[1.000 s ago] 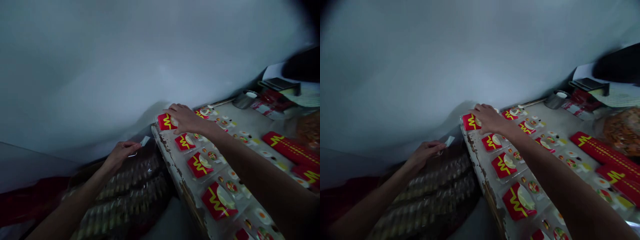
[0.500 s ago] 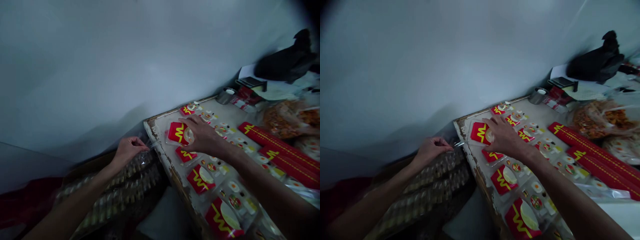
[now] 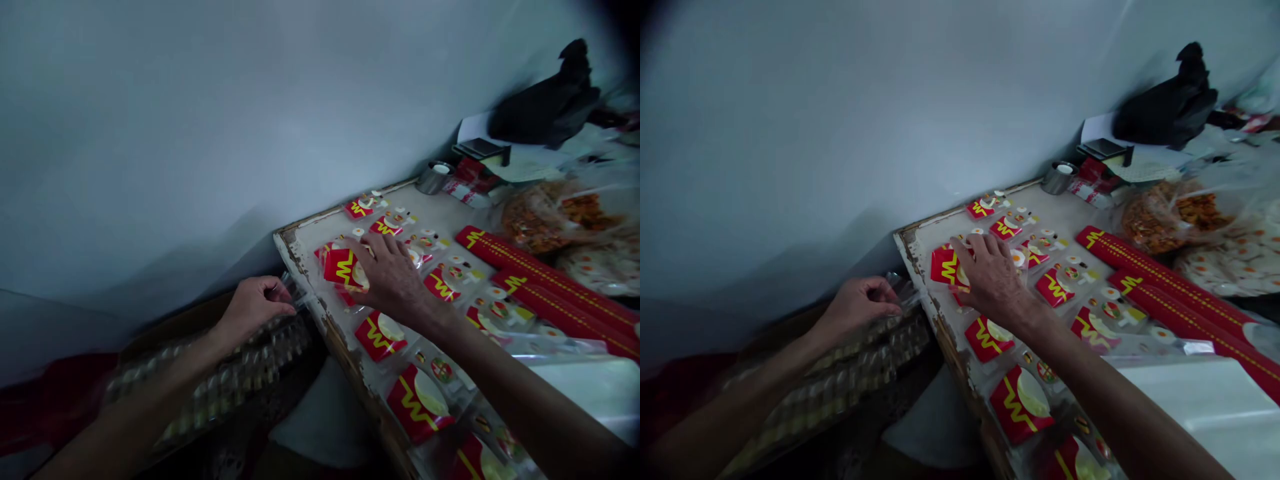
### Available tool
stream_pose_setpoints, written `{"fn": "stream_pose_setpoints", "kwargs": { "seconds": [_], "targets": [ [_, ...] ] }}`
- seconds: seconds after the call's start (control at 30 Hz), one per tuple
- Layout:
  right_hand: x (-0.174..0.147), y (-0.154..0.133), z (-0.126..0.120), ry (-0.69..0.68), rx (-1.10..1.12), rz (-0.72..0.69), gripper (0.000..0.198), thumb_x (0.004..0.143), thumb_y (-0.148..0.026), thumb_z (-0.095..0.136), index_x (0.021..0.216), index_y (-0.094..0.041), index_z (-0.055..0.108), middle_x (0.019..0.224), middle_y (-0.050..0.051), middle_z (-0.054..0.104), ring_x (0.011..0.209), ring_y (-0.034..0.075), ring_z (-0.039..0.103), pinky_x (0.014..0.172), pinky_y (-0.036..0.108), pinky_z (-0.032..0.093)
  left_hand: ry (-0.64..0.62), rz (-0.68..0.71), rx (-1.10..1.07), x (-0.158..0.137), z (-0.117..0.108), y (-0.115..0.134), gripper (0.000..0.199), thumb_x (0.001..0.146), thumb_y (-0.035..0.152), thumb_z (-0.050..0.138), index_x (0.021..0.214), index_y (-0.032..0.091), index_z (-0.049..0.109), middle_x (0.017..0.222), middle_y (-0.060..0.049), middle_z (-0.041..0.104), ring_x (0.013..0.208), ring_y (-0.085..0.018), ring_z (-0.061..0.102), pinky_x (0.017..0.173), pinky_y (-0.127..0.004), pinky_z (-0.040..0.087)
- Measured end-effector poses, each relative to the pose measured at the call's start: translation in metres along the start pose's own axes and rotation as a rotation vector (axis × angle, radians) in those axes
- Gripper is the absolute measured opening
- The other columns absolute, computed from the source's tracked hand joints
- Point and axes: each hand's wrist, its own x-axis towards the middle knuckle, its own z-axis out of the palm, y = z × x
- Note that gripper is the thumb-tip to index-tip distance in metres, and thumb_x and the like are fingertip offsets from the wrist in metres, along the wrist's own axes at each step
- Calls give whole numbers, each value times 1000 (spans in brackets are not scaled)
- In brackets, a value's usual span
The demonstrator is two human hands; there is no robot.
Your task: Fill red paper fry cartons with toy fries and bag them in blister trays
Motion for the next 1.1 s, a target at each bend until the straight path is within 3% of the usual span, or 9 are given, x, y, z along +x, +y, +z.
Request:
{"fn": "stream_pose_setpoints", "kwargs": {
  "seconds": [0.27, 0.47, 0.67, 0.77, 0.93, 1.1],
  "targets": [
    [-26, -14, 10, -15, 53, 17, 99, 71, -34, 85, 155, -19, 34, 141, 21, 49, 124, 41, 45, 102, 55, 41, -187, 13, -29, 9, 15, 5, 39, 51, 36, 92, 78, 18, 70, 61, 6, 55, 60, -11, 46, 55, -24, 33],
    [-39, -10, 20, -22, 117, 6, 90, 71, -36, 82, 149, -18, 41, 137, 20, 51, 123, 40, 46, 101, 54, 42, -187, -46, -329, 19, 19, 6, 61, 49, 31, 94, 98, 18, 62, 69, 7, 57, 63, -10, 52, 60, -23, 42],
    [-33, -14, 11, -32, 132, 24, 88, 71, -40, 83, 147, -18, 45, 135, 19, 53, 120, 40, 47, 100, 54, 42, -196, -52, -342, 26, 26, 10, 69, 47, 29, 95, 107, 17, 65, 70, 7, 57, 64, -10, 53, 62, -23, 42],
    [-32, -10, 4, -128, 162, -34, 87, 65, -35, 86, 143, -16, 51, 133, 18, 55, 120, 39, 48, 102, 54, 42, -205, -34, -346, 33, 24, 13, 71, 51, 31, 94, 114, 17, 67, 71, 6, 58, 64, -11, 54, 61, -24, 42],
    [-43, 5, -2, -304, 380, -193, 88, 65, -38, 87, 144, -19, 52, 128, 13, 58, 114, 32, 54, 101, 48, 45, -387, -70, -256, 41, 29, 14, 66, 48, 29, 93, 110, 19, 72, 66, 6, 59, 60, -11, 52, 57, -23, 39],
    [-56, 0, -9, -281, 310, -163, 87, 66, -40, 86, 143, -18, 53, 128, 14, 57, 116, 34, 53, 100, 50, 45, -576, -12, -166, 47, 37, 35, 33, 59, 36, 86, 87, 20, 77, 79, 0, 71, 71, -17, 61, 65, -27, 45]
  ]
}}
